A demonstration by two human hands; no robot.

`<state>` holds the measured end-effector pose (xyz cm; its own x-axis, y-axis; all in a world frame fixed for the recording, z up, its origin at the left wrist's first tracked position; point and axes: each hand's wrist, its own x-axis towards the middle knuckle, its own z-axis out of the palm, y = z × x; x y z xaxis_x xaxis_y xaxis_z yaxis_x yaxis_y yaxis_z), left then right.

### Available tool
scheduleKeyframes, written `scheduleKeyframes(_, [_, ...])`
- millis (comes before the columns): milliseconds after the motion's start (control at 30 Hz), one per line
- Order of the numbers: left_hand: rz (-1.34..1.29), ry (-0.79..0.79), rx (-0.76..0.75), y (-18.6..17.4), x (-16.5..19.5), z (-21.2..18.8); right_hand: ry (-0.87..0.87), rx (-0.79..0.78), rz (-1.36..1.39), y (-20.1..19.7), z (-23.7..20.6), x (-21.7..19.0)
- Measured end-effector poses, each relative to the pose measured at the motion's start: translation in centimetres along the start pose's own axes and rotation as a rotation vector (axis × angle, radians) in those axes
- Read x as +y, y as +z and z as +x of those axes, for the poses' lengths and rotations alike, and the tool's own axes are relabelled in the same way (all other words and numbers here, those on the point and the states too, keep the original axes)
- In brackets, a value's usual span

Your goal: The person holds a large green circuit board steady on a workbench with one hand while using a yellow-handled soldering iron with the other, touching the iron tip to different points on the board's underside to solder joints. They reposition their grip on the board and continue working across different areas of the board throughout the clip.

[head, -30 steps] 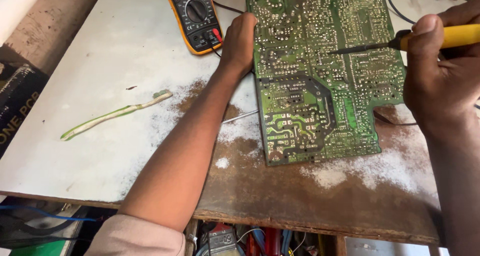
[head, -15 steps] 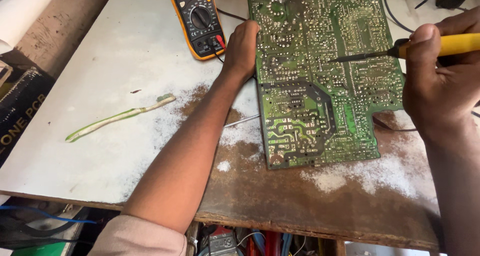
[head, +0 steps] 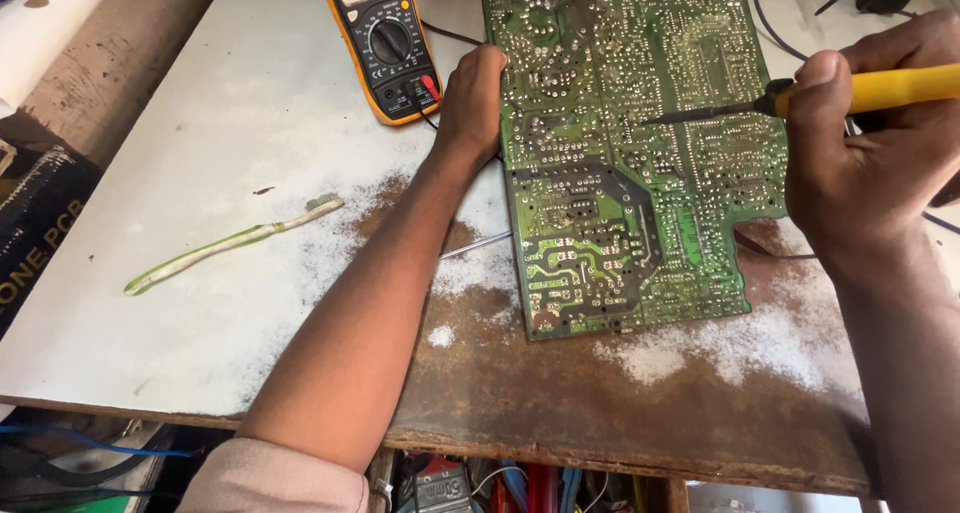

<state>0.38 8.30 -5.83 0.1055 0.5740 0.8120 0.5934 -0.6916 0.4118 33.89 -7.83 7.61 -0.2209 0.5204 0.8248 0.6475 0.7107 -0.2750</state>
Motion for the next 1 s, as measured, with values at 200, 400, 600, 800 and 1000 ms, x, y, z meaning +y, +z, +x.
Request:
scheduleKeyframes(200, [0.009,-0.027,-0.015,0.0,-0.1,0.0,-0.066,0.010,0.018,-0.1,0.3,0.0])
scheduleKeyframes(400, [0.011,-0.002,0.000,0.0,-0.2,0.0,0.029,0.033,0.097,0.2,-0.2,-0.4])
scheduleKeyframes(600, [0.019,0.010,0.011,-0.1,-0.1,-0.1,0.093,0.033,0.048,0.3,-0.1,-0.8])
scheduleKeyframes(800, [0.013,-0.030,-0.026,-0.4,0.1,0.0,0.071,0.029,0.010,0.2,0.3,-1.4])
scheduleKeyframes(1000, [0.017,0.008,0.002,-0.4,0.1,0.0,0.062,0.017,0.112,0.1,0.9,-1.8])
